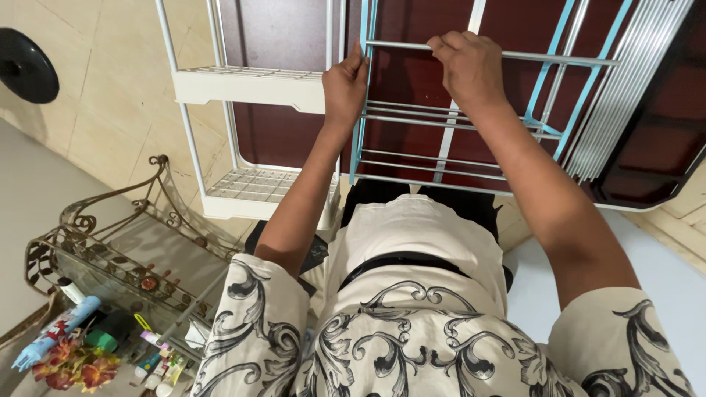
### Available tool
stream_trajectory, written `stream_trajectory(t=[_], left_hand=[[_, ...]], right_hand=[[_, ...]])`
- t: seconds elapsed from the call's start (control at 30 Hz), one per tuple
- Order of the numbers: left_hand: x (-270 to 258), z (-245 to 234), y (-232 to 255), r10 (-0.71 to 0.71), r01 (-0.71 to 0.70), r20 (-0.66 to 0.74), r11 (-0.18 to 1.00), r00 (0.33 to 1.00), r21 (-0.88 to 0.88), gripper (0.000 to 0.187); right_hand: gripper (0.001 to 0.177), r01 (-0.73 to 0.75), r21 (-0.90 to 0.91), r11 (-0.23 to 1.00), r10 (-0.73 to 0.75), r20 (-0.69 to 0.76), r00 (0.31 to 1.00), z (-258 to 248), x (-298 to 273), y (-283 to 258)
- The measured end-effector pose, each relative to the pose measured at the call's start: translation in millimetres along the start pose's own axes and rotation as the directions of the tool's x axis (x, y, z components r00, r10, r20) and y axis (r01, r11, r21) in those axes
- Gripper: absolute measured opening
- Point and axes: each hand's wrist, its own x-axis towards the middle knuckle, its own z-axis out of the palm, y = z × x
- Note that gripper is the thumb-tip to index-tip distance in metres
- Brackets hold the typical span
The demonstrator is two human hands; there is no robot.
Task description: The person assembles a light blue metal rack by inserting horizontal metal rods into vertical supports. They then assemble a second black metal rack using the same method, inserting rods into the frame. The person works by hand without tools.
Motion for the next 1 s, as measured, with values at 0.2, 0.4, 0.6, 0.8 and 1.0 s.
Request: stream_trajectory(t=[0.2, 0.4, 0.6, 0.8, 1.0], left_hand=[[1.7, -0.9, -4.5, -0.040, 0.038, 0.054, 0.999, 0.998, 0.035, 0.019], [1.4, -4.2, 2.5, 0.022, -0.025, 0.070, 0.999, 0.997, 0.035, 0.022], [-2.0, -3.8, 14.5, -0.005, 0.000, 0.045, 0.993, 0.999, 0.115, 0.036], [-12.3, 9.3, 8.4, 0.345, -0.284, -0.068, 0.856, 0.936, 0.433, 0.045], [-25.0, 23.5, 2.4, 0.366, -0.380, 0.155, 0.692, 0.918, 0.614, 0.057]], right_hand=[[0.022, -0.042, 0.171, 0.984, 0.045, -0.014, 0.999, 10.4, 2.6, 0.6], [0.026, -0.023, 0.200, 0.980, 0.032, -0.040, 0.999, 12.3, 1.9, 5.2], [0.014, -0.045, 0.125, 0.991, 0.047, -0.014, 0.999, 12.9, 0.3, 2.7], [0.033, -0.036, 0.090, 0.995, 0.041, -0.061, 0.997, 7.9, -10.7, -4.1], [0.034, -0.184, -0.041, 0.982, 0.180, -0.093, 0.979, -2.5, -45.9, 6.5]])
